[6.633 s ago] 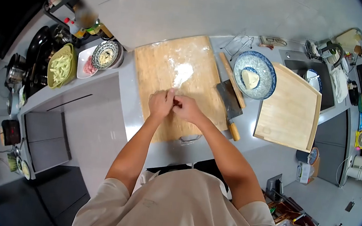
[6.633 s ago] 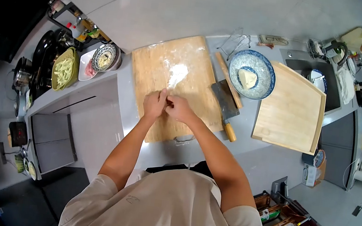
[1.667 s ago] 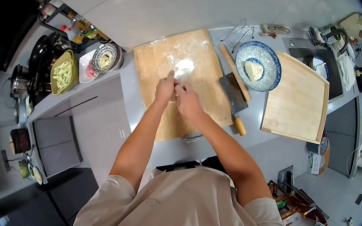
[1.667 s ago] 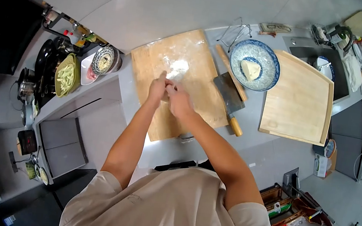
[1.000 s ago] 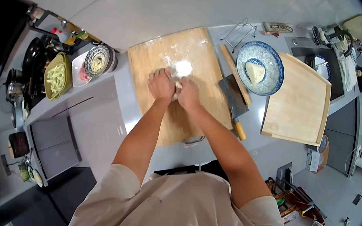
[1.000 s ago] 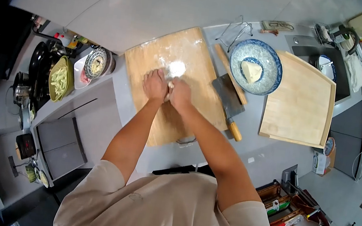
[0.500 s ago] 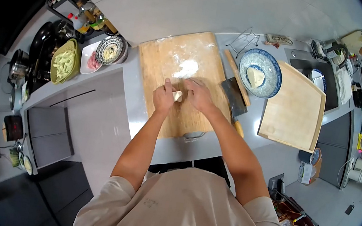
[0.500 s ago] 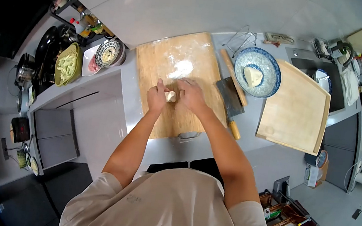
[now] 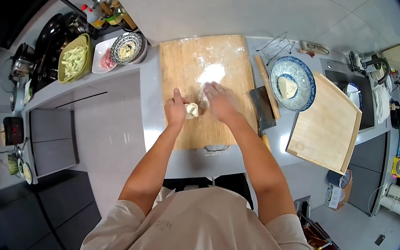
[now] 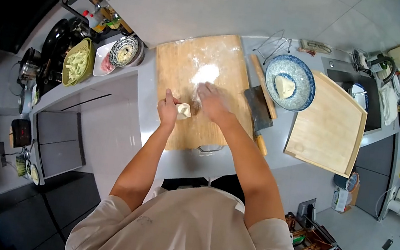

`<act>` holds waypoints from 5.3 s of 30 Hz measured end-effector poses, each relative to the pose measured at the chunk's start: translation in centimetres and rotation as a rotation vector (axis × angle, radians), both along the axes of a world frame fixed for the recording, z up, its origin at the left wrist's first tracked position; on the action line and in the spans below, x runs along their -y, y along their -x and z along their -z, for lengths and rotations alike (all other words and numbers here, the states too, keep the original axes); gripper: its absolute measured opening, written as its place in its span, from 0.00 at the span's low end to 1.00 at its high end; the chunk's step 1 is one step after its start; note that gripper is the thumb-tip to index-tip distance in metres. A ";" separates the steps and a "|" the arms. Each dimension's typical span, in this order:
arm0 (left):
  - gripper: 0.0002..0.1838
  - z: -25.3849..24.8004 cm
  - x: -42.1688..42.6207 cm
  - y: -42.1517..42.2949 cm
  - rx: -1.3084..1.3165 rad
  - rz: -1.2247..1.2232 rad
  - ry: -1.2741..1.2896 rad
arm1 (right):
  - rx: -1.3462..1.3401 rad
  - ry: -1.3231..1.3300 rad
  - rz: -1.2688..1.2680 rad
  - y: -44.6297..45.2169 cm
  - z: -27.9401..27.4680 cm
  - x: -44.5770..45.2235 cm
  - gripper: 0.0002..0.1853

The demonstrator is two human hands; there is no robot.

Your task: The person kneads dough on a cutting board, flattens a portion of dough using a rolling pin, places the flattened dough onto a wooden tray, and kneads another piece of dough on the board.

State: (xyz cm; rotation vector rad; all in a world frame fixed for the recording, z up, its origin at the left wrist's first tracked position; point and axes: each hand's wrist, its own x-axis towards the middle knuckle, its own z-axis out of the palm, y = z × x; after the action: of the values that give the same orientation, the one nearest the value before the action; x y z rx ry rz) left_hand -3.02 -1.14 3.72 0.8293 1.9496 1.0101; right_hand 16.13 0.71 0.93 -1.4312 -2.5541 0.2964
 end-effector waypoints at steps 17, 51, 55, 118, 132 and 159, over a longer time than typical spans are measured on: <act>0.21 2.4 4.7 -4.9 -0.647 0.571 -0.321 | -0.895 0.529 0.391 -1.8 -2.4 10.2 0.19; 0.20 4.3 -4.2 -5.8 -0.853 0.370 -0.136 | -0.488 0.289 0.606 3.2 0.8 2.8 0.16; 0.26 2.6 -4.0 -4.0 -0.245 0.325 0.067 | -0.331 0.337 0.447 2.3 -2.7 2.9 0.16; 0.21 2.4 1.0 -5.2 -0.778 0.537 -0.266 | -0.612 0.274 0.613 2.6 -0.3 8.9 0.18; 0.32 2.5 0.1 -2.1 -0.319 0.655 -0.022 | -0.744 0.258 0.324 2.3 -3.7 10.1 0.26; 0.26 1.3 1.9 -2.7 -0.537 0.751 -0.230 | -0.875 0.351 0.453 1.9 -4.0 10.8 0.24</act>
State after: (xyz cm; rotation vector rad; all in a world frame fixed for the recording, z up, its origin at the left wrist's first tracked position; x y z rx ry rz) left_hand -0.29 -3.03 2.45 1.9354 1.6831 0.5797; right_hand 14.21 -10.08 4.96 -1.4779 -1.4898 1.0487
